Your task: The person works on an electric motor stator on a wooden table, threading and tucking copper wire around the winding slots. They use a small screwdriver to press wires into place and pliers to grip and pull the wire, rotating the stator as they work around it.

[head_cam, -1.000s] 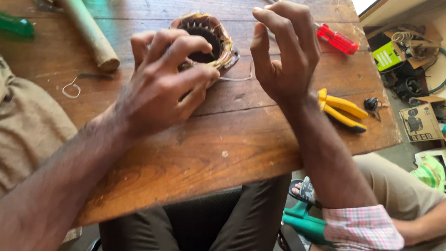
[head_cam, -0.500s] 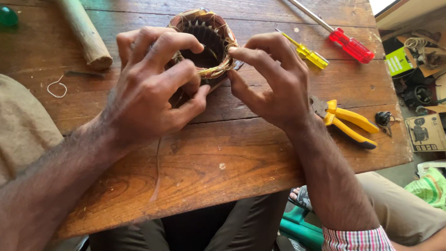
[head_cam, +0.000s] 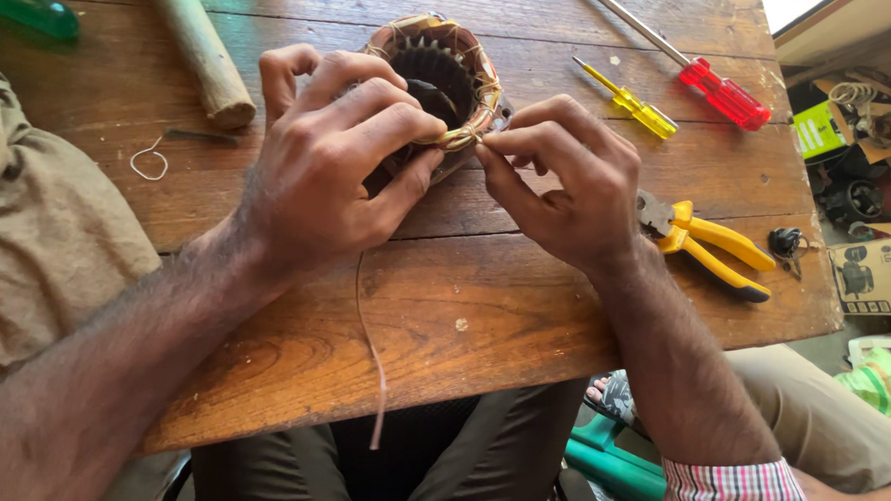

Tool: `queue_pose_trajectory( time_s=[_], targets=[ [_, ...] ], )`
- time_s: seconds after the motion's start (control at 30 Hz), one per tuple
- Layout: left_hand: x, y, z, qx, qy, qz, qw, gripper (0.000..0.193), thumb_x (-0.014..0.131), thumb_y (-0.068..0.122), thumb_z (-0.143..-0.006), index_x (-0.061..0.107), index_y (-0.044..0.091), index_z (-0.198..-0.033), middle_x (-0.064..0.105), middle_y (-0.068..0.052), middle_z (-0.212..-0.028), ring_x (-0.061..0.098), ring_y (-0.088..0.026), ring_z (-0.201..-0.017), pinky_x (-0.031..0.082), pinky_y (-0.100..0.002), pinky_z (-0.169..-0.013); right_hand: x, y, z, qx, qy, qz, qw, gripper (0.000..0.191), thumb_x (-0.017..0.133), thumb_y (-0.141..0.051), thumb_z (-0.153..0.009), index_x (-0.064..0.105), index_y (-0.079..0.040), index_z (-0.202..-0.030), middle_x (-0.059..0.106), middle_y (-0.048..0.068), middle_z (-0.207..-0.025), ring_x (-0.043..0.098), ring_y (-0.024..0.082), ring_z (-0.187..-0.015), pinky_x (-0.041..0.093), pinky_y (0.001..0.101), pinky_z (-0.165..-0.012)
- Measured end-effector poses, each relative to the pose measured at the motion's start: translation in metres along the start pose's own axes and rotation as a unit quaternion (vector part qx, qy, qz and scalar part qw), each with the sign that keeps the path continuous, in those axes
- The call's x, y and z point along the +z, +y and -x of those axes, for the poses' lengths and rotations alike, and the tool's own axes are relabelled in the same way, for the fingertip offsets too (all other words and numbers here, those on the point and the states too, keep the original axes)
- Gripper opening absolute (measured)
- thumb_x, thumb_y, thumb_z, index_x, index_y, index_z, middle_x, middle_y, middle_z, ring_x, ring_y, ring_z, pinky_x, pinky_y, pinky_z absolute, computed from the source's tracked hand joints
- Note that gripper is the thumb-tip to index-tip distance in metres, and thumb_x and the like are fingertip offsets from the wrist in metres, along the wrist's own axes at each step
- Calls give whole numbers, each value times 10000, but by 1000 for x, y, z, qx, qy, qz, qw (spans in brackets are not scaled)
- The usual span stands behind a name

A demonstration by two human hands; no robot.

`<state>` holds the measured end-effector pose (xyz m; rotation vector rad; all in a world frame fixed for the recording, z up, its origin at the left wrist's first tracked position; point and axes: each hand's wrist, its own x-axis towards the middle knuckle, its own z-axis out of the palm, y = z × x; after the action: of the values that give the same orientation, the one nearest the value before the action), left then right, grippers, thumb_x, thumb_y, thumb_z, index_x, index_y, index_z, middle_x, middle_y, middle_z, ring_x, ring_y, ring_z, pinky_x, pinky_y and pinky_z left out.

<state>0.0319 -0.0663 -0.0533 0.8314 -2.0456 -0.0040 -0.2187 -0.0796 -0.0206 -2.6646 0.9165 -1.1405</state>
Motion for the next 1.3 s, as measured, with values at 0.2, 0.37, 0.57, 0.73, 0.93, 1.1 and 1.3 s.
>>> queue_pose_trajectory(
  time_s=[0.2, 0.37, 0.57, 0.73, 0.93, 1.1, 1.3],
  targets=[
    [-2, -3, -1, 7, -13, 6, 1000, 104, 799, 186, -1016, 730, 127, -1067, 744, 9, -1087, 622, -164, -1252, 267, -456, -1127, -7, 6, -1, 36, -14, -35, 999, 129, 846, -15, -1016, 732, -4, -1076, 703, 87, -1035, 691, 118, -858, 581, 255, -742],
    [0, 0, 0, 3, -11, 12, 1000, 121, 814, 206, -1039, 728, 122, -1050, 747, 0, -1116, 633, -170, -1232, 264, -455, -1129, -7, 1, -3, 18, -9, -24, 999, 137, 851, -9, -995, 727, -11, -1054, 695, 85, -1030, 687, 131, -877, 572, 250, -726],
    [0, 4, -1, -4, -7, 24, 1000, 145, 787, 178, -1020, 709, 113, -1124, 743, -34, -1110, 626, -195, -1229, 284, -437, -1116, -7, 4, 0, 24, 33, -39, 998, 213, 795, -7, -1006, 678, -19, -1184, 669, 87, -1060, 673, 134, -872, 554, 243, -708],
    [-5, 8, -4, -6, -6, 47, 999, 146, 789, 134, -1002, 694, 78, -1098, 731, -69, -1148, 618, -236, -1255, 364, -463, -1155, -13, 40, 17, 62, 130, 104, 984, 200, 723, 7, -1068, 662, -55, -1249, 682, 61, -1056, 699, 108, -856, 542, 224, -676],
    [-8, 11, -9, -4, -17, 81, 997, 149, 774, 77, -976, 676, 29, -1077, 689, -136, -1245, 601, -318, -1290, 410, -529, -1245, -51, 99, 53, 112, 382, 297, 868, 958, 676, -24, -944, 50, -243, -1637, 182, -2, -1669, 318, 163, -1518, 443, 343, -1135],
    [-12, 13, -12, -28, -21, 88, 996, 148, 755, 58, -907, 672, 43, -1029, 687, -144, -1265, 589, -345, -1323, 442, -515, -1225, -71, 103, 57, 134, 380, 296, 866, 915, 584, 9, -912, 50, -180, -1630, 167, 49, -1688, 287, 206, -1567, 366, 374, -1185],
    [-25, -3, -20, 7, -37, 113, 993, 469, 755, 125, -844, 599, 15, -1272, 615, -181, -1365, 528, -356, -1354, 412, -502, -1216, -42, 62, 30, 142, 295, 237, 915, 590, 680, -37, -937, 439, -70, -1475, 482, 118, -1485, 525, 225, -1325, 517, 381, -966]
  ],
)
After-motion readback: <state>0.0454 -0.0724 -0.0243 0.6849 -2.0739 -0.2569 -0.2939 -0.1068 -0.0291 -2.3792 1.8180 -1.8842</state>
